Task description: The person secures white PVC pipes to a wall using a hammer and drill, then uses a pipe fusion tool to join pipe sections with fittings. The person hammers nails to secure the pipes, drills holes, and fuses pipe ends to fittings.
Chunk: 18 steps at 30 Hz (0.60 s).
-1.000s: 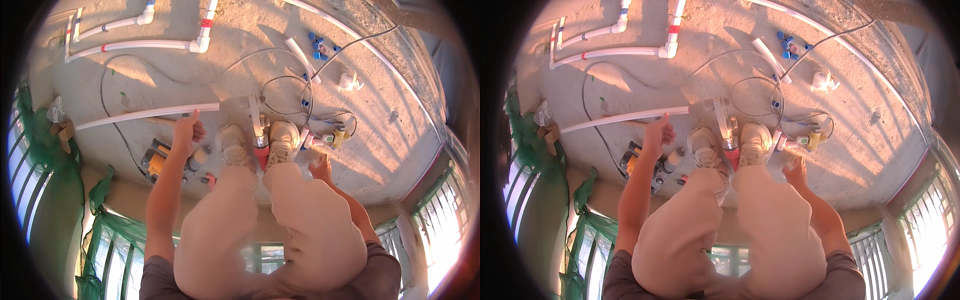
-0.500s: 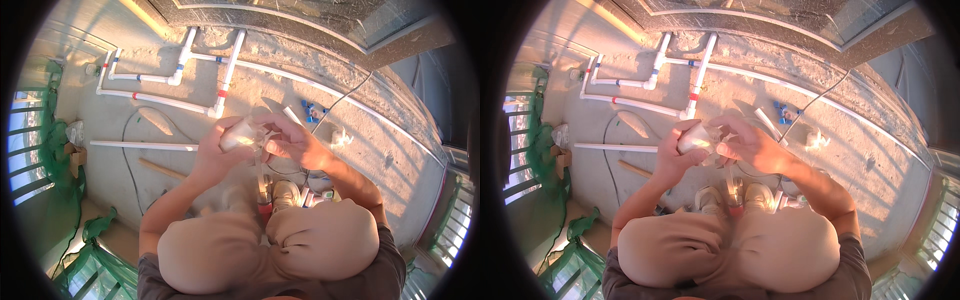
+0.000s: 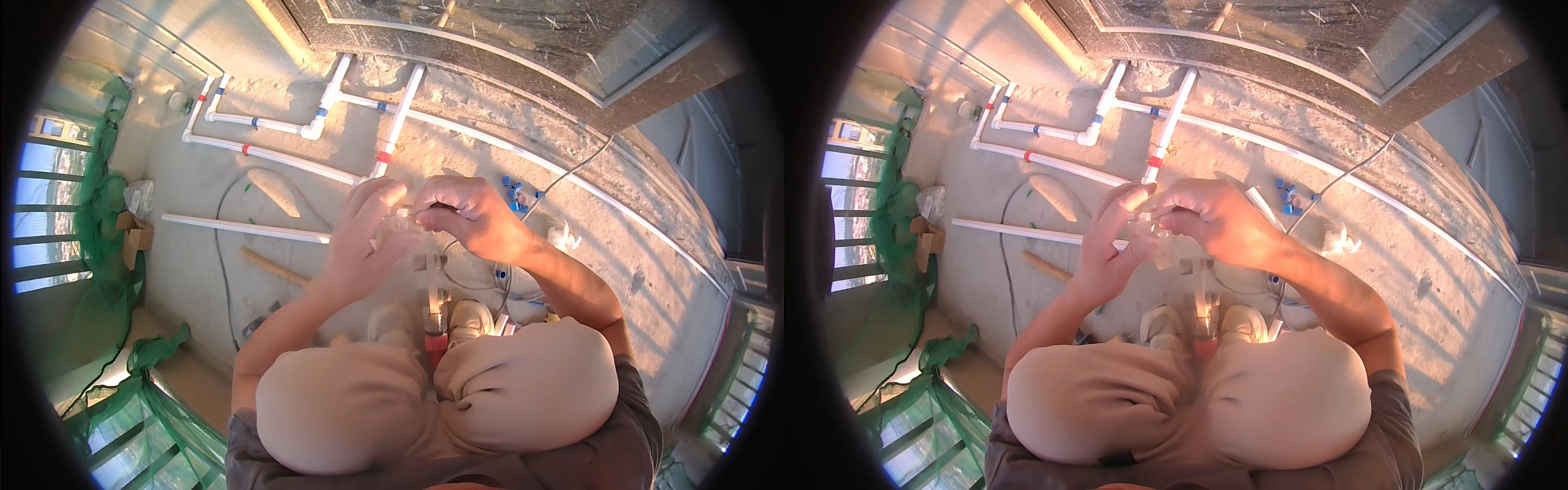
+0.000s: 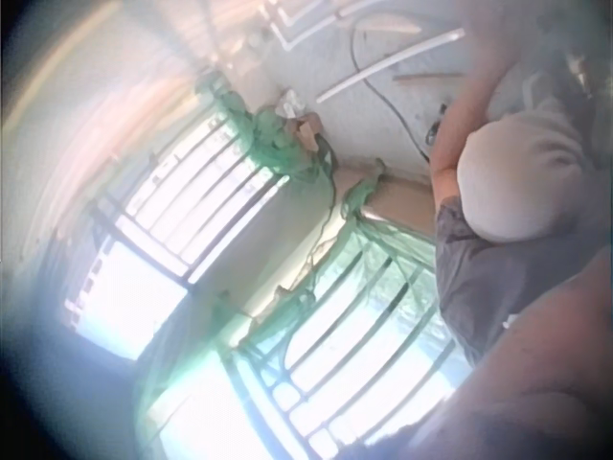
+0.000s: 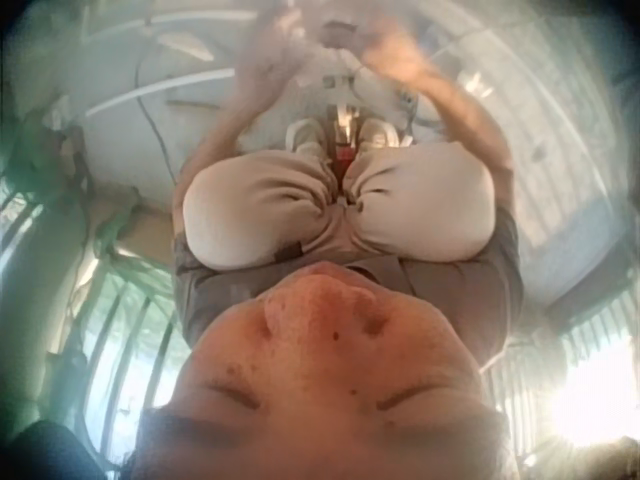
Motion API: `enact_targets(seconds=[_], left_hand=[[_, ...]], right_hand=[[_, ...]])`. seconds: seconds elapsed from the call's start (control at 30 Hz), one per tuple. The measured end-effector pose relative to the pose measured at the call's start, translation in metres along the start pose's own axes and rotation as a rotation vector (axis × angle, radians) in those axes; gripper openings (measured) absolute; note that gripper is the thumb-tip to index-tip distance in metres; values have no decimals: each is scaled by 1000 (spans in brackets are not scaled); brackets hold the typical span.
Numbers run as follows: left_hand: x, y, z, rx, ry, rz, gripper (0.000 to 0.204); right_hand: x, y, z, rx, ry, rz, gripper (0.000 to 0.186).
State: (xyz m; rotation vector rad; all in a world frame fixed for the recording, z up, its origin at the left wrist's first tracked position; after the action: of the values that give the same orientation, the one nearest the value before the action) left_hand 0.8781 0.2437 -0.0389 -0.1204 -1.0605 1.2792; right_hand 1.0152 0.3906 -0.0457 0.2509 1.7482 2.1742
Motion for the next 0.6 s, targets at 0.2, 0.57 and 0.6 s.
enact_targets(seconds=[0.2, 0.57, 0.6], left_hand=[[7, 10, 9, -244, 138, 157, 9], [4, 33, -29, -786, -137, 762, 12], [4, 37, -33, -942, -251, 819, 12]], right_hand=[[3, -3, 7, 117, 36, -288, 6], [-9, -5, -9, -375, -218, 361, 19], [-13, -5, -11, -447, -234, 457, 21]])
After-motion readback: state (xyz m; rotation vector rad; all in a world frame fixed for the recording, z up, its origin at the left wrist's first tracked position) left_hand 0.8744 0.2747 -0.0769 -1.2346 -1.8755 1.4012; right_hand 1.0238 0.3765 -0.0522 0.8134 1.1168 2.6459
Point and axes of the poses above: each hand's wrist, its own x-axis towards the middle knuckle, its own z-axis out of the back of the hand, y = z × x, the point moved 3 cm from there along x, towards the middle knuckle, and after that the axes turned 14 degrees about -z, right-handed, at the moved point
